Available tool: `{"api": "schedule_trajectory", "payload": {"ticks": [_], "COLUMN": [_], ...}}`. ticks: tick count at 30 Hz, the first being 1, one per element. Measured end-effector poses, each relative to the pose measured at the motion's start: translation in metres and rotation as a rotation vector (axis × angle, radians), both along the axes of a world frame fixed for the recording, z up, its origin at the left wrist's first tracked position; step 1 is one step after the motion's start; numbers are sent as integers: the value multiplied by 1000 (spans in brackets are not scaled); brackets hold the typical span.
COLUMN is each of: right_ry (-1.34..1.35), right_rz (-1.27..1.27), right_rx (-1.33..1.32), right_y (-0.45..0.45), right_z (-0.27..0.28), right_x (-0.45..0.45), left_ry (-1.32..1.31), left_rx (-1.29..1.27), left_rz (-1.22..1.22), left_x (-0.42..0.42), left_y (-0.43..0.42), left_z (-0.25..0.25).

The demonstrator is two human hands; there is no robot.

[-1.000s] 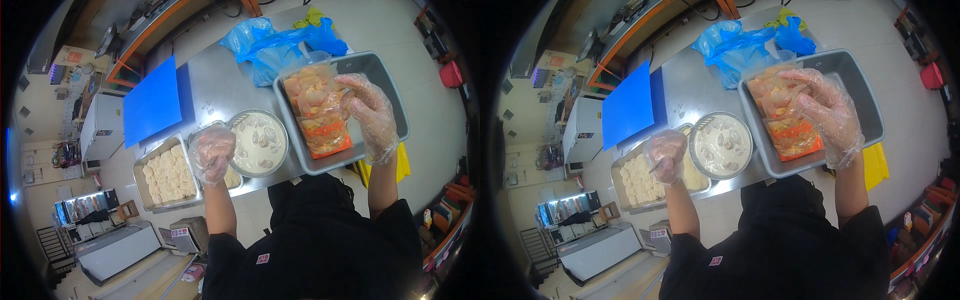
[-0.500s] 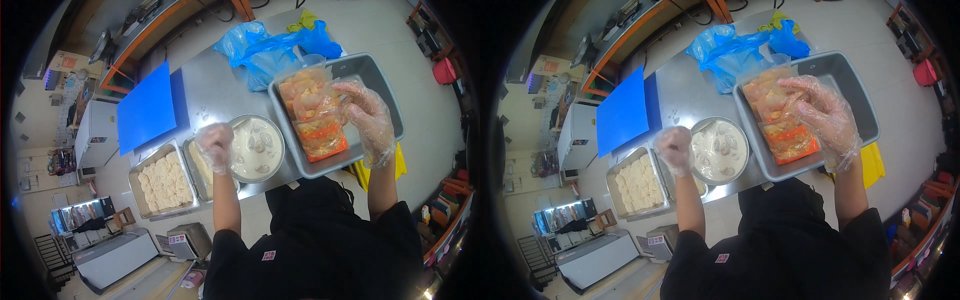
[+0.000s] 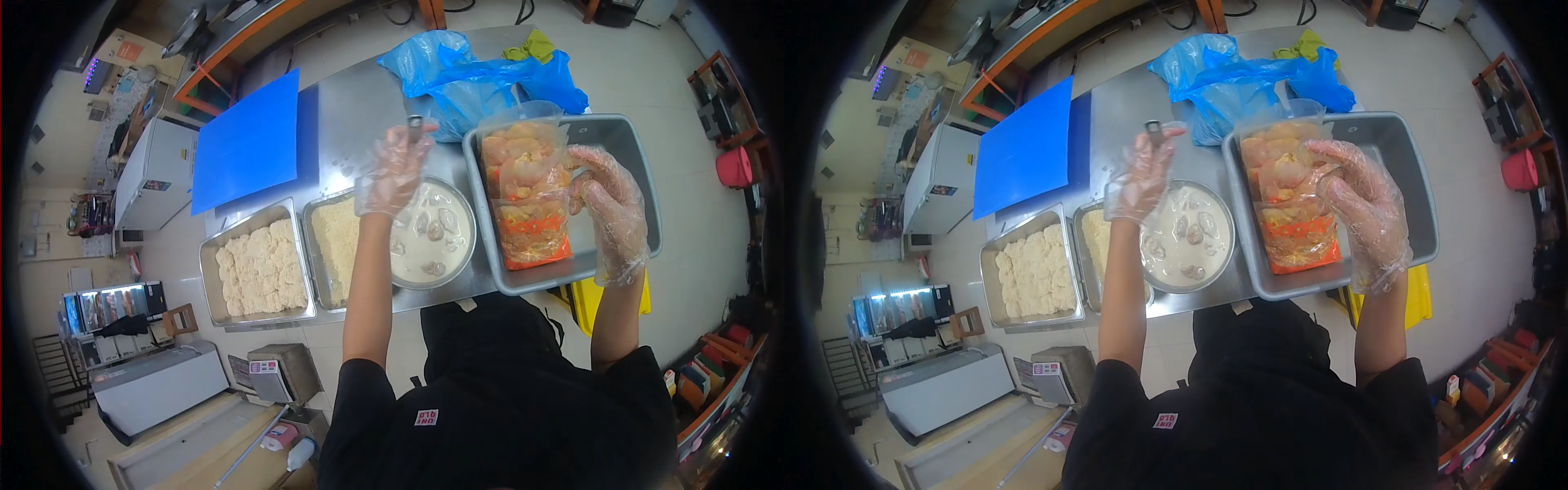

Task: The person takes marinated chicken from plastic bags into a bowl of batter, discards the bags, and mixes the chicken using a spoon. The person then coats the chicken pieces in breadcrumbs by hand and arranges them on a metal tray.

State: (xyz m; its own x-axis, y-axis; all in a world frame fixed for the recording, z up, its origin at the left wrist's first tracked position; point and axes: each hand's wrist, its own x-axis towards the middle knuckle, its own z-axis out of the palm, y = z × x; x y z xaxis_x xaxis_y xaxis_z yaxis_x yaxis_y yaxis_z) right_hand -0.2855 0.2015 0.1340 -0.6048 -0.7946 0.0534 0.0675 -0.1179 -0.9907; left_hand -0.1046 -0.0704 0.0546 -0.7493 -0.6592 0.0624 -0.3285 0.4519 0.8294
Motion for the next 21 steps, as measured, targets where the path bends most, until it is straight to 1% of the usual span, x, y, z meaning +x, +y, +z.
{"api": "schedule_trajectory", "payload": {"ticks": [3,6,9,12,13,15,16,17,18,19,20,21], "right_ry": [-28,-37,-38,-23,-15,6,17,31,228,189,142,86], "right_rz": [-6,0,28,71,82,113,138,168,213,201,205,225], "right_rx": [4,11,43,117,154,240,292,344,388,412,433,458], "right_y": [-7,-14,-20,-25,-27,-33,-36,-40,-43,-49,-58,-68], "right_z": [-1,0,0,-3,-4,-8,-10,-14,-23,-22,-23,-25], "right_x": [8,17,28,43,50,64,71,78,80,87,101,115], "left_ry": [-160,-214,-113,148,81,140,265,321,379,438,426,565], "left_rx": [-398,-492,-355,-117,-54,199,391,503,611,711,707,665], "left_rz": [1,121,126,199,241,296,314,341,368,401,564,668], "left_x": [3,11,35,83,106,160,188,218,246,264,273,273], "left_y": [3,1,0,7,14,22,23,28,32,31,30,32], "left_z": [-13,-20,-11,-4,10,12,-4,-18,-33,-43,-58,-56]}}
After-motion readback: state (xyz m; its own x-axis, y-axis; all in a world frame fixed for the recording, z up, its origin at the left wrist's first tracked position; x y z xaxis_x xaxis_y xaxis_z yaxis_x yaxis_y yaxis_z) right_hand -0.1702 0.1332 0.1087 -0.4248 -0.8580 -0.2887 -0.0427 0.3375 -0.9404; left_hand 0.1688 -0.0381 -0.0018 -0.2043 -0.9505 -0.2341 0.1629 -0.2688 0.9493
